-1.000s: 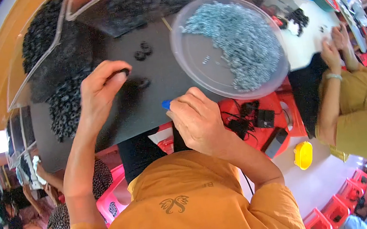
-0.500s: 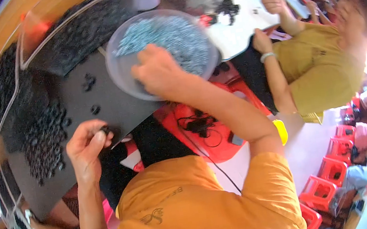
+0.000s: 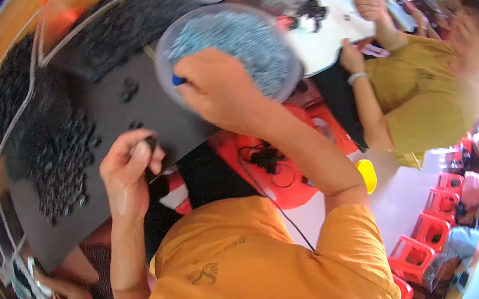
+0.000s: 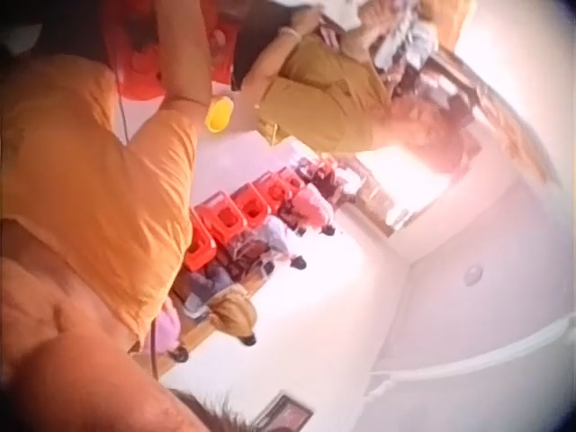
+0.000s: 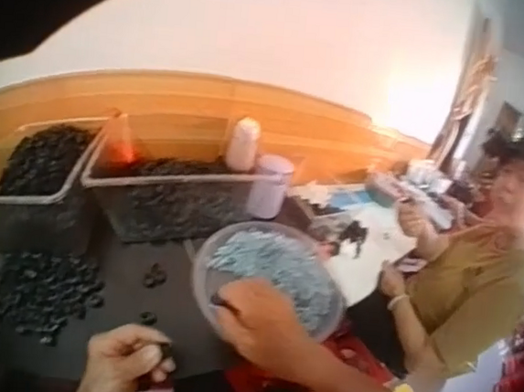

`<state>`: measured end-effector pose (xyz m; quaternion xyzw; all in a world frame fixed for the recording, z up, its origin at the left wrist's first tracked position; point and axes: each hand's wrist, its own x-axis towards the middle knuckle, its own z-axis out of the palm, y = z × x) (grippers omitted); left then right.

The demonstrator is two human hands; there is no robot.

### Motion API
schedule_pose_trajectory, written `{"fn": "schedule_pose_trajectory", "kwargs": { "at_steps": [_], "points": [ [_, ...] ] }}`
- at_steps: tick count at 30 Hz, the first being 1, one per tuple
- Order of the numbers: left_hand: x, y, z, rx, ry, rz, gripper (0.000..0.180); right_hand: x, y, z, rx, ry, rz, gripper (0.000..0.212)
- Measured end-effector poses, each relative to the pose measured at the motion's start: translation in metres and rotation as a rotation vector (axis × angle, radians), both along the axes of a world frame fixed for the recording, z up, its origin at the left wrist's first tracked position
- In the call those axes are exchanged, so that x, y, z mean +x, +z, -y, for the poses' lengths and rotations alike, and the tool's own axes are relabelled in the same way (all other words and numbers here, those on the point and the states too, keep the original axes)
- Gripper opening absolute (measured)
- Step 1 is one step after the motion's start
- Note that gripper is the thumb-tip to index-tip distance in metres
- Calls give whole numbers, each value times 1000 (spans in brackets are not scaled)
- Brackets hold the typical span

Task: Assembling small black plastic circular components with blue plastic inserts at a workshop table.

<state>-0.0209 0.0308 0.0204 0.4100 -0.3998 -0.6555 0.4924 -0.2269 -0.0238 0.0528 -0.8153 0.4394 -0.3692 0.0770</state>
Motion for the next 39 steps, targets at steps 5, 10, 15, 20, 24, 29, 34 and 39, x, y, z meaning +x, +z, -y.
{"fn": "schedule_pose_trajectory", "kwargs": {
  "at_steps": [5,10,15,20,24,29,34,39],
  "points": [
    [-2,-8,5,-22,9,-110,16,22,3,-22,177,168,262,9],
    [-8,-6,2,-15,21,-130,16,28,3,-29,234,191,208,10],
    [1,-10,-12,-72,88,49,19,34,-13,-32,167,253,200,8],
    [-1,-10,-16,-226,63,45,16,35,-11,-39,165,257,156,9],
    [1,-9,-20,-229,80,79,15,38,-8,-44,281,227,200,9],
    [0,-8,-20,-128,147,172,16,40,-17,-40,389,209,296,16],
    [-3,-10,-17,-116,100,-100,18,39,-8,-42,800,170,594,9],
    [2,-10,-21,-125,92,-116,15,48,-11,-38,972,229,810,10]
  ]
}}
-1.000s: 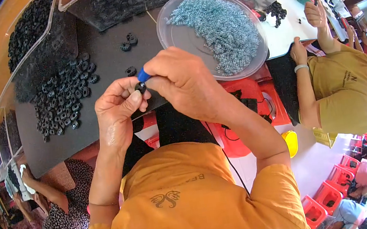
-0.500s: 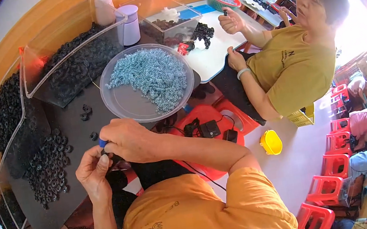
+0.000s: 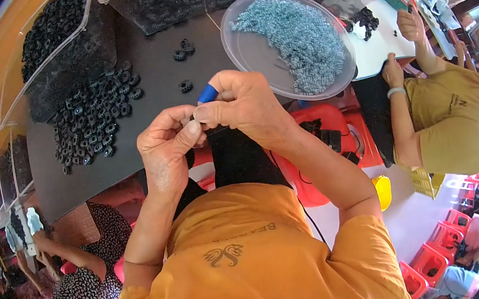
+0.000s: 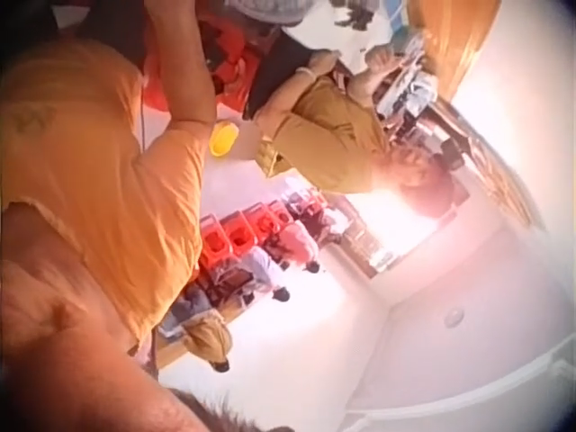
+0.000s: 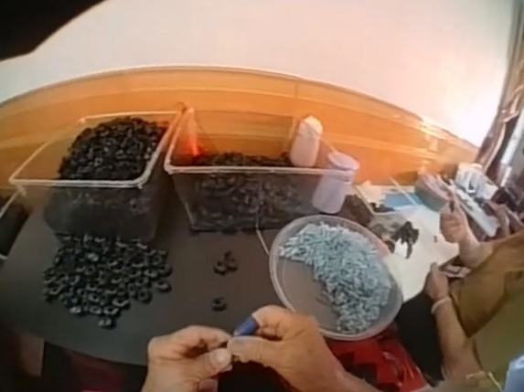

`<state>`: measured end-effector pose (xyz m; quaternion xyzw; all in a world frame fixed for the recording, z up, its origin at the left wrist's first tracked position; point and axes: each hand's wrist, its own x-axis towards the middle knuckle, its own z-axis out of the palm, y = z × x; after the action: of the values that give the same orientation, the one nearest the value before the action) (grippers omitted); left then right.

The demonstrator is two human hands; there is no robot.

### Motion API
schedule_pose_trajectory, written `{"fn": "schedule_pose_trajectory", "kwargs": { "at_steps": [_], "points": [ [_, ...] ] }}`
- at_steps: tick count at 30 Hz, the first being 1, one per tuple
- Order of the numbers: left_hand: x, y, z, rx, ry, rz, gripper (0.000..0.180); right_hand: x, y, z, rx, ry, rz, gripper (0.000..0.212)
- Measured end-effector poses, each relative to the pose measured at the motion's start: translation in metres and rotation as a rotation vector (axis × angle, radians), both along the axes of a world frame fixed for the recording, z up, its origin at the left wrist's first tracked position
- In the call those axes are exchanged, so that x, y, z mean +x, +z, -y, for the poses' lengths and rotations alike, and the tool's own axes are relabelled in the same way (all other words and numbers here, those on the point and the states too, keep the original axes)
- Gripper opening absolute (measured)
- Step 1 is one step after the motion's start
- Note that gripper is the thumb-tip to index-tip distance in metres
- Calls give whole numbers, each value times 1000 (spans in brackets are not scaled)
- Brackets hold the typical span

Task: Assembling small black plastic circular components with blue plastic inserts at a workshop table.

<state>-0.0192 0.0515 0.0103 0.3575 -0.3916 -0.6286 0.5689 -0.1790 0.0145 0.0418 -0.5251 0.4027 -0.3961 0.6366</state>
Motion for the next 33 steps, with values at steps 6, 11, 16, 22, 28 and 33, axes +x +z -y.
{"fn": "schedule_pose_trajectory", "kwargs": {
  "at_steps": [6,11,16,22,28,33],
  "points": [
    [29,-7,23,122,-71,-440,15,22,-4,13,-48,-105,-173,10],
    [32,-2,21,128,-21,-344,14,53,-14,61,-935,-367,-768,7],
    [33,-3,16,126,-12,-312,14,76,-18,104,-1023,-352,-1411,13],
    [39,-3,15,118,11,-304,13,79,-29,120,-829,-162,-1516,16],
    [40,-7,13,135,20,-285,13,75,-33,118,-900,-177,-1394,15],
    [41,-9,14,141,35,-267,13,72,-37,117,-1021,-186,-1378,16]
  ]
}}
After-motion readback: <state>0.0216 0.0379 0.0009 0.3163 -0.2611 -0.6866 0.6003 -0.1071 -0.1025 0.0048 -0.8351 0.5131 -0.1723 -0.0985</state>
